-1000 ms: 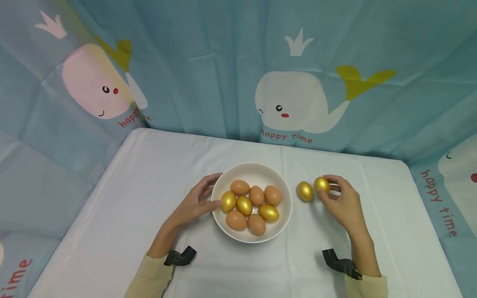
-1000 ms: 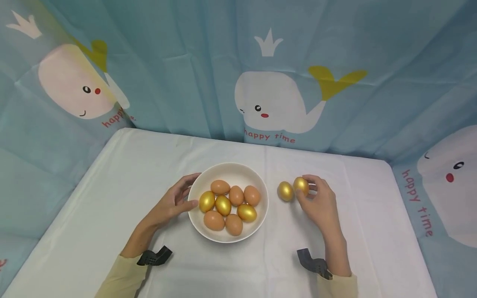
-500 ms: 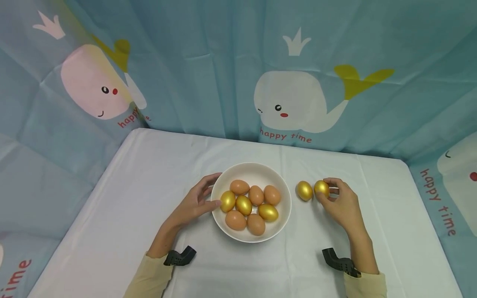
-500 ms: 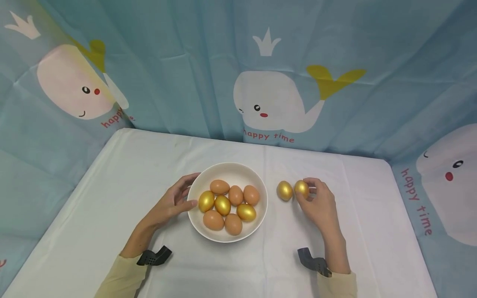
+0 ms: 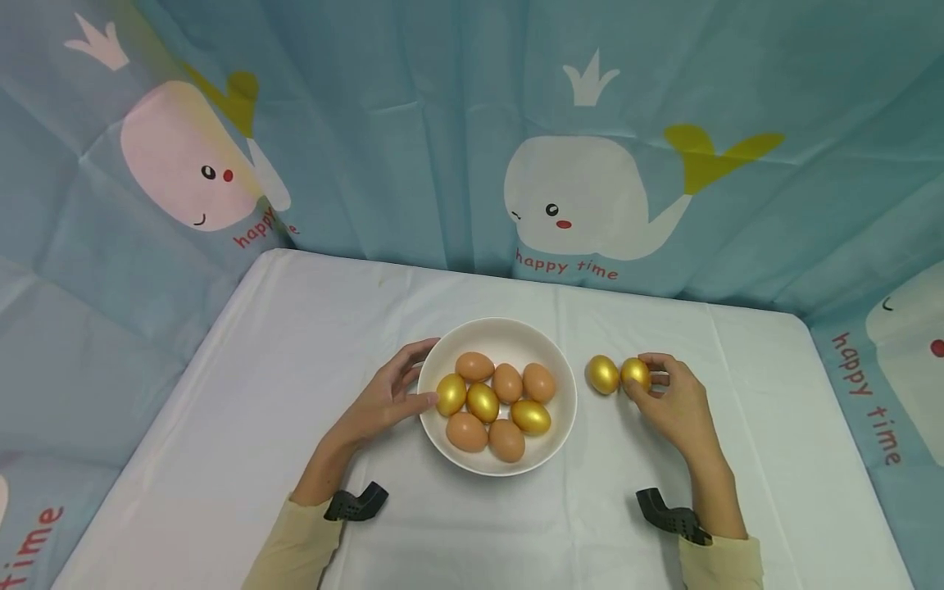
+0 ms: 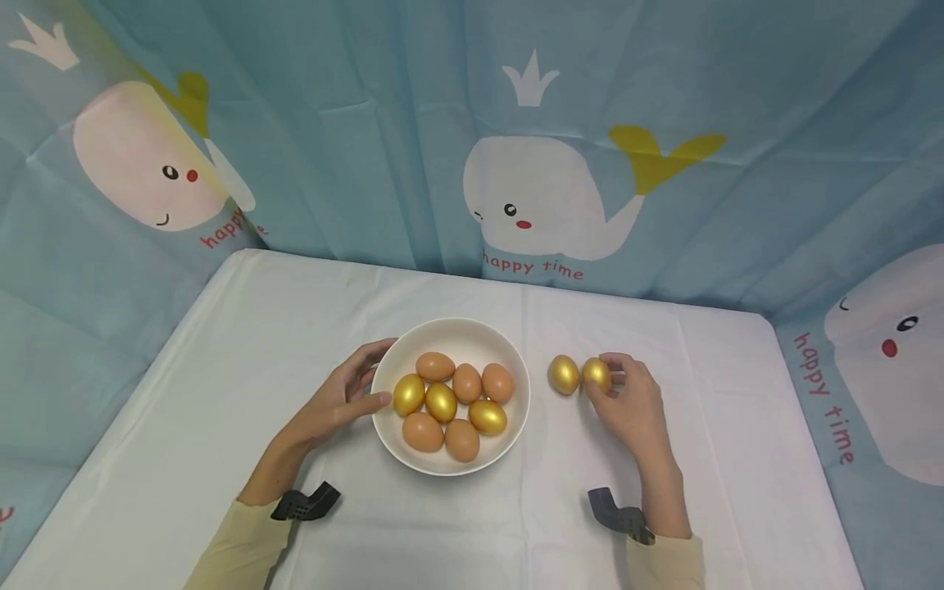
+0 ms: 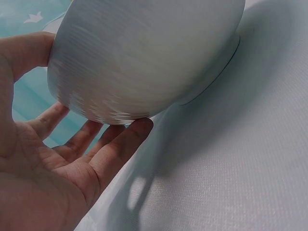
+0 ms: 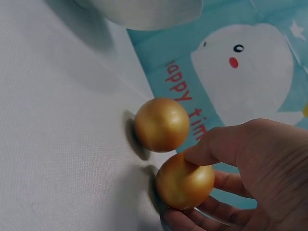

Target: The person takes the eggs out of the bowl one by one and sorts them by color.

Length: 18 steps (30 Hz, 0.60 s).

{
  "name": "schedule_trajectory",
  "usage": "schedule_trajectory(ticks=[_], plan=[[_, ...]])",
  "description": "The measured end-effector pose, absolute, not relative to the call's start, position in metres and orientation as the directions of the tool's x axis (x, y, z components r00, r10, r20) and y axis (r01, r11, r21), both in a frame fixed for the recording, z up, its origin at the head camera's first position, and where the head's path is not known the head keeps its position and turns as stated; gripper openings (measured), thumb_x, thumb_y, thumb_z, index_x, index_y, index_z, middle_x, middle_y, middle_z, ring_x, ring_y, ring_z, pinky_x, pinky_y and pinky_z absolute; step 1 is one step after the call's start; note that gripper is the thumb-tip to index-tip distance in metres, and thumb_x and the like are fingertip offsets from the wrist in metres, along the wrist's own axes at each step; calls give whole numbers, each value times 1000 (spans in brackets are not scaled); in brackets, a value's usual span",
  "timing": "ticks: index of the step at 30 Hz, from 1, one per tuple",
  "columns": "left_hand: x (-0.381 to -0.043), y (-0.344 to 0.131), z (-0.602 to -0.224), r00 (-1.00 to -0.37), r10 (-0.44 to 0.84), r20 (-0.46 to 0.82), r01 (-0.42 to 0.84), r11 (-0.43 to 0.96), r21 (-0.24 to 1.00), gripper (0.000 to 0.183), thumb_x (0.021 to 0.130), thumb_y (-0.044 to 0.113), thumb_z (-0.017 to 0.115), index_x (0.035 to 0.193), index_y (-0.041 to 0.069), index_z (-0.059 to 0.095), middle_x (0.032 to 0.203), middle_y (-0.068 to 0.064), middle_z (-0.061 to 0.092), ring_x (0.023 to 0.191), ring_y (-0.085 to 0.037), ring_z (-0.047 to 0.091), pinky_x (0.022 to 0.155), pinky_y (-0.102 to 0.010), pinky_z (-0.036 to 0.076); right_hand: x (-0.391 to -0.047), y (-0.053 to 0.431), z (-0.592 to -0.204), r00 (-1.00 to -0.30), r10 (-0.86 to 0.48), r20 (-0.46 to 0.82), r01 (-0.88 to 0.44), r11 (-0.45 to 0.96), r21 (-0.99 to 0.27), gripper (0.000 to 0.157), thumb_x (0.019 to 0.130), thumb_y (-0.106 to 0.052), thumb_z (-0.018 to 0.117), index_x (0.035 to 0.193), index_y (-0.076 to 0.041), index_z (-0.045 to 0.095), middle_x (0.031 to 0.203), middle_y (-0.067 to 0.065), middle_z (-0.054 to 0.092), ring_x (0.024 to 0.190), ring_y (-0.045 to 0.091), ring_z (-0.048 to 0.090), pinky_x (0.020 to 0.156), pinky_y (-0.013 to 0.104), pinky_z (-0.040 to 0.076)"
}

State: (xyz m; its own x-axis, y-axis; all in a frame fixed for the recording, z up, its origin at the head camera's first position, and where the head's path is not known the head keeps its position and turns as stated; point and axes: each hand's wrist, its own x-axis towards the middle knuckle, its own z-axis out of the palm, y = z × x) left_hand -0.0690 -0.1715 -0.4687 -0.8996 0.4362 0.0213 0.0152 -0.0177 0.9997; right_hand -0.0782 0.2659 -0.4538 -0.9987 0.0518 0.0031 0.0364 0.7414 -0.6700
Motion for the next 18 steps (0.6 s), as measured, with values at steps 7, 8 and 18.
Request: schedule_trajectory(ticks=[7, 8, 18], plan=[[-71, -172, -468, -894, 448, 24, 19, -16, 1000, 76, 97, 10, 73, 162, 15, 36, 166, -15, 37, 146, -39, 49, 101, -30, 61, -77, 266, -452, -998, 55, -22, 56, 745, -665, 49, 99, -26, 73, 139, 0, 62, 135, 28, 65, 117, 46, 70, 84, 40, 61], [-71, -172, -468, -893, 450, 23, 18, -15, 1000, 76, 97, 10, 73, 163, 15, 36, 166, -15, 37, 146, -39, 49, 101, -30, 61, -77, 267, -452, -998, 58, -25, 59, 748, -661, 49, 99, -26, 74, 139, 0, 62, 136, 28, 65, 117, 46, 70, 83, 37, 58], [-69, -172, -469, -902, 432, 24, 31, 7, 1000, 75, 96, 12, 73, 162, 15, 37, 165, -14, 39, 145, -38, 50, 106, -24, 58, -77, 265, -447, -998, 43, -46, 63, 746, -663, 54, 101, -27, 72, 145, 0, 57, 136, 31, 65, 120, 49, 69, 94, 60, 60]])
